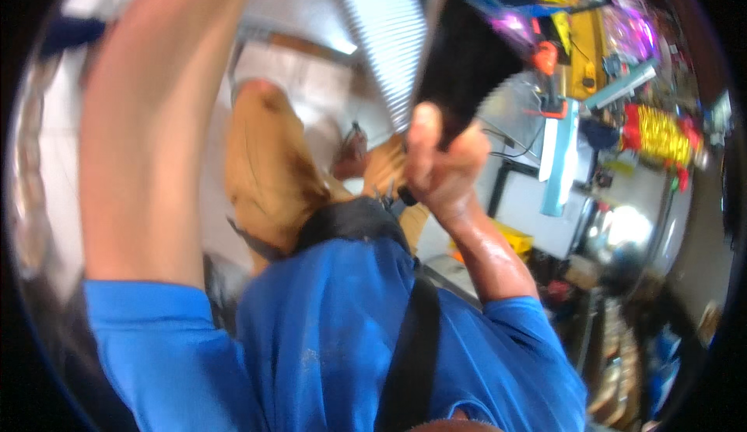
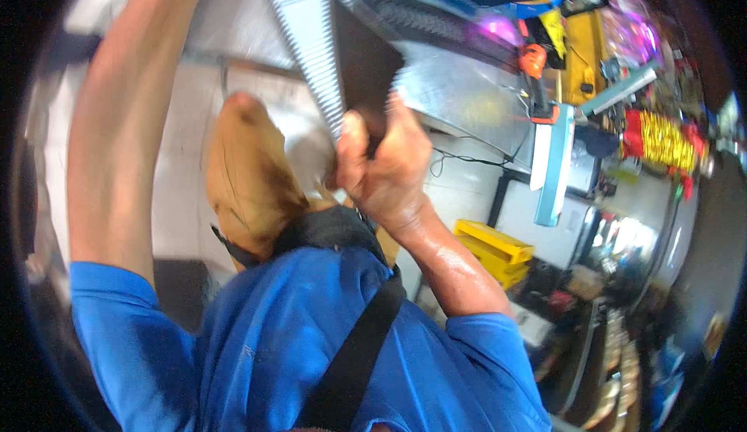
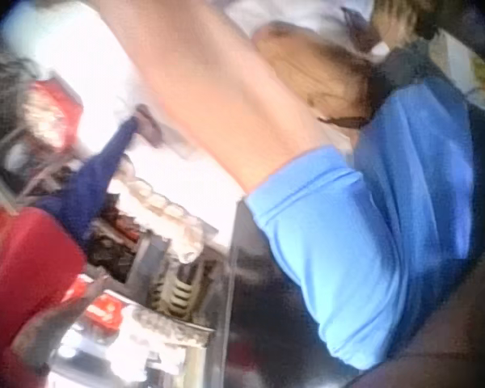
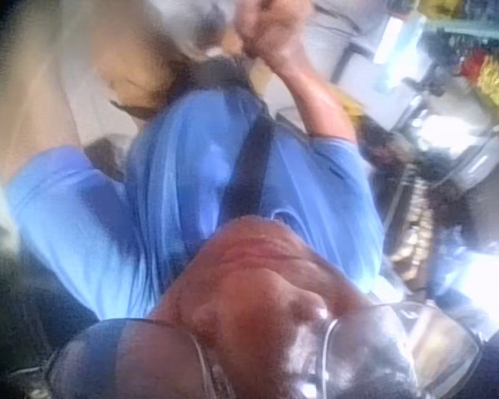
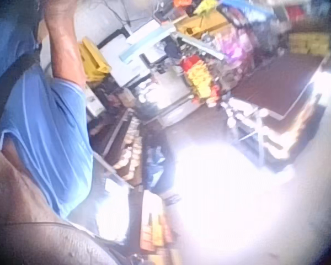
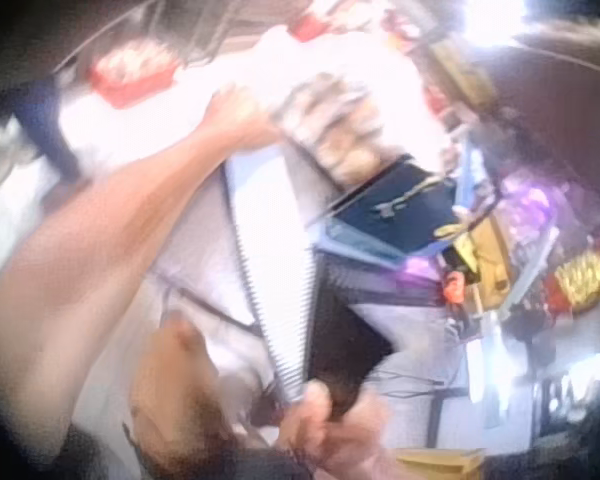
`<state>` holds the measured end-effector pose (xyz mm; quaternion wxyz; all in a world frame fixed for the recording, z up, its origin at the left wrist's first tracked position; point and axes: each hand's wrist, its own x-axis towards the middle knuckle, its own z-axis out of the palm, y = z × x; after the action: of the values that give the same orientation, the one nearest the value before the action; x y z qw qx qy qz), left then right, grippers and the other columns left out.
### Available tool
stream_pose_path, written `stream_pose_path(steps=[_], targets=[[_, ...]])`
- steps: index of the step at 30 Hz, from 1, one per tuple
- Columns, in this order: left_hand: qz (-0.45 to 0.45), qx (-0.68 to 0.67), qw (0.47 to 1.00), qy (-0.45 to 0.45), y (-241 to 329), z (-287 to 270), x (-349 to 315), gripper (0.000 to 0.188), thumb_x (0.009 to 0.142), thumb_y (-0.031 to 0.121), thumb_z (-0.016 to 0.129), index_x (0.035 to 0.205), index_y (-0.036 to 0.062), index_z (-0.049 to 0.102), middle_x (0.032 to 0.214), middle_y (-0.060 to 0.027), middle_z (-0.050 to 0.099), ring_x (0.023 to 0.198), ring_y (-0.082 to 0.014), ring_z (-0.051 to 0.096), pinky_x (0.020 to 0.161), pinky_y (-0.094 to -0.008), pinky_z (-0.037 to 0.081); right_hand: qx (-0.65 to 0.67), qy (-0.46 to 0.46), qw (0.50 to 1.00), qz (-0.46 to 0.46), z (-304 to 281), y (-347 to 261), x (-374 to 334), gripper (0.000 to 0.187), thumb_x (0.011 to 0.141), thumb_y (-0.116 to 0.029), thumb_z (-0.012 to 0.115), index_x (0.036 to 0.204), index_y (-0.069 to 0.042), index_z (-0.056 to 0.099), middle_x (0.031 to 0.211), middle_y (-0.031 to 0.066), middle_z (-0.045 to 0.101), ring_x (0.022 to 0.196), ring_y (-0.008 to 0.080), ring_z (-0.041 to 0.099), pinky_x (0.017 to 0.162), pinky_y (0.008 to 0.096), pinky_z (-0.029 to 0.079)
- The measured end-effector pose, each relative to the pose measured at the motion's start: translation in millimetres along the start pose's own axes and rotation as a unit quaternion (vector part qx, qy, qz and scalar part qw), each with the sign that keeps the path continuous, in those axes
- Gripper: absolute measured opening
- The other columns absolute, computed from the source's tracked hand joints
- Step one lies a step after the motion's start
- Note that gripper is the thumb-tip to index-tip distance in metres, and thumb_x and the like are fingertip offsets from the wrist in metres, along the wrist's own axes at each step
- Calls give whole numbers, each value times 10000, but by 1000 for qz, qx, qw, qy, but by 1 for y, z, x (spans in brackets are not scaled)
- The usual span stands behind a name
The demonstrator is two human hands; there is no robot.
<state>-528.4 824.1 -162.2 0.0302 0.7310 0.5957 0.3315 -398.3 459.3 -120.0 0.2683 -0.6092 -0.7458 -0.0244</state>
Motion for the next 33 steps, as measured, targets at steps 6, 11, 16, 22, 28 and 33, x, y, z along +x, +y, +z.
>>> stream_pose_path(steps=[6, 11, 16, 22, 28, 33], targets=[[-68, 12, 994, -83, 2, -19, -5, 889, 742, 602, 717, 1304, -72, 581, 1314, -341, 541, 1269, -472, 507, 1086, -520, 426, 47, -9, 999, 19, -3, -6, 14, 113, 896, -66, 647, 946, 17, 589, 748, 162, 653, 695, 361, 660, 955, 461, 527], [-88, 37, 991, -97, 12, -41, -12, 845, 763, 541, 721, 1318, -75, 556, 1398, -285, 483, 1291, -431, 477, 1042, -479, 474, 61, 39, 997, 10, 4, -11, 6, 96, 897, -55, 643, 858, -20, 563, 565, 81, 563, 515, 294, 588, 999, 486, 515], [-77, 41, 992, -88, 3, -39, -8, 873, 763, 559, 727, 1333, -78, 546, 1387, -285, 491, 1277, -437, 487, 1054, -488, 459, 49, 37, 998, 5, 7, -13, 9, 102, 897, -72, 639, 886, -9, 559, 546, 93, 562, 520, 297, 601, 988, 480, 523], [-62, 20, 994, -83, 0, -39, -7, 869, 771, 571, 725, 1340, -64, 554, 1364, -300, 516, 1274, -450, 492, 1081, -475, 428, 68, -27, 996, 41, -19, -28, 27, 128, 925, -96, 606, 943, 17, 549, 550, 134, 575, 543, 335, 630, 760, 469, 573], [-61, 38, 995, -62, -1, -25, -6, 842, 763, 560, 751, 1293, -67, 563, 1338, -307, 513, 1237, -464, 499, 1061, -491, 435, 47, 52, 995, 69, -33, -9, 8, 171, 952, -120, 602, 948, 47, 563, 583, 184, 595, 579, 345, 666, 592, 441, 561], [-54, 37, 995, -74, -11, -31, -6, 848, 757, 550, 754, 1322, -48, 545, 1331, -293, 515, 1245, -468, 490, 1060, -507, 431, 87, -101, 991, -28, -21, -14, 27, 234, 966, -188, 570, 934, 44, 570, 539, 214, 573, 518, 380, 645, 605, 471, 555]])
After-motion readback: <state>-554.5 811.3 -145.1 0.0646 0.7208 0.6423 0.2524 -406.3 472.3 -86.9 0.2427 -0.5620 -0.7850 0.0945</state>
